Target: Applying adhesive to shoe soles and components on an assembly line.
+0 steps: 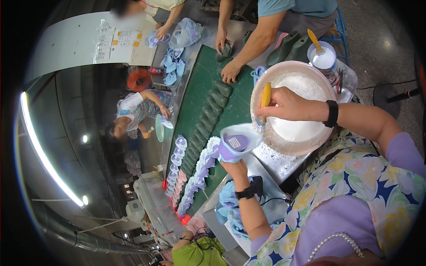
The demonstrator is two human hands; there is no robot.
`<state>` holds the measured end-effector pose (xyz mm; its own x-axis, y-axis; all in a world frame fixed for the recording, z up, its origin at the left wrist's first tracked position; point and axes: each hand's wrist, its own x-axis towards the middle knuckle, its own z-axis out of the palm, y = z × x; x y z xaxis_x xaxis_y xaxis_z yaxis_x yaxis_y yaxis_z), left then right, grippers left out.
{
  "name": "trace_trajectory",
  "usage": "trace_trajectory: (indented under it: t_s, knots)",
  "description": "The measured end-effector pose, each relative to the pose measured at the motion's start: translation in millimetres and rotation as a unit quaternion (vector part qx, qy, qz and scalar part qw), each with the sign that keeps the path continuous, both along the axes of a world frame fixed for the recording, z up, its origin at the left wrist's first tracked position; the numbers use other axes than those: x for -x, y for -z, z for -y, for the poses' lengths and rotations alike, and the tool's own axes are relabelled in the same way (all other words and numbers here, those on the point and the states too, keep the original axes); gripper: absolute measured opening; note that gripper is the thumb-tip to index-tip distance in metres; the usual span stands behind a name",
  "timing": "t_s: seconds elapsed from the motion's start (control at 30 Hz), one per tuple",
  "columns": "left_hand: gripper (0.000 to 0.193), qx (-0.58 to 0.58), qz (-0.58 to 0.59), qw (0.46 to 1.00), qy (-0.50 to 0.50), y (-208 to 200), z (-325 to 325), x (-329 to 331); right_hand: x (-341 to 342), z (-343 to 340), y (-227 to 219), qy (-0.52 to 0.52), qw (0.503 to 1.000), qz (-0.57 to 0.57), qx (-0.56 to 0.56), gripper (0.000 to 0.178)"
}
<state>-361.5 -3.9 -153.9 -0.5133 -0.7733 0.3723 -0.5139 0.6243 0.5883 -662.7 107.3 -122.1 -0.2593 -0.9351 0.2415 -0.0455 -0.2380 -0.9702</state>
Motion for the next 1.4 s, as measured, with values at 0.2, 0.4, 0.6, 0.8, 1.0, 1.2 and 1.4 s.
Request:
trace_trajectory:
  t_s: [0.2,0.4,0.6,0.8,1.0,1.2,1.4]
  knots:
    - [0.060,-0.696,-0.364,0.616,0.057,44,-23,-6,-9,-1,-6,-0.097,0.965,-0.047,0.238,0.013]
    - [0.055,-0.764,-0.364,0.532,0.016,41,-57,41,-24,11,-1,-0.152,0.909,-0.187,0.340,0.008]
    - [0.038,-0.691,-0.451,0.562,-0.059,18,-59,48,-7,14,7,-0.157,0.952,-0.203,0.166,0.019]
    - [0.042,-0.574,-0.368,0.732,-0.006,29,-47,23,14,6,-7,-0.183,0.954,-0.238,-0.001,0.018]
    - [0.041,-0.569,-0.385,0.724,0.056,7,-41,44,3,12,6,-0.094,0.965,-0.163,0.182,0.019]
    - [0.059,-0.349,-0.280,0.894,0.016,14,-40,39,12,9,-4,-0.118,0.974,-0.192,0.013,0.016]
    - [0.028,-0.335,-0.385,0.848,-0.146,71,21,-31,15,5,22,-0.032,0.991,-0.123,-0.035,0.024]
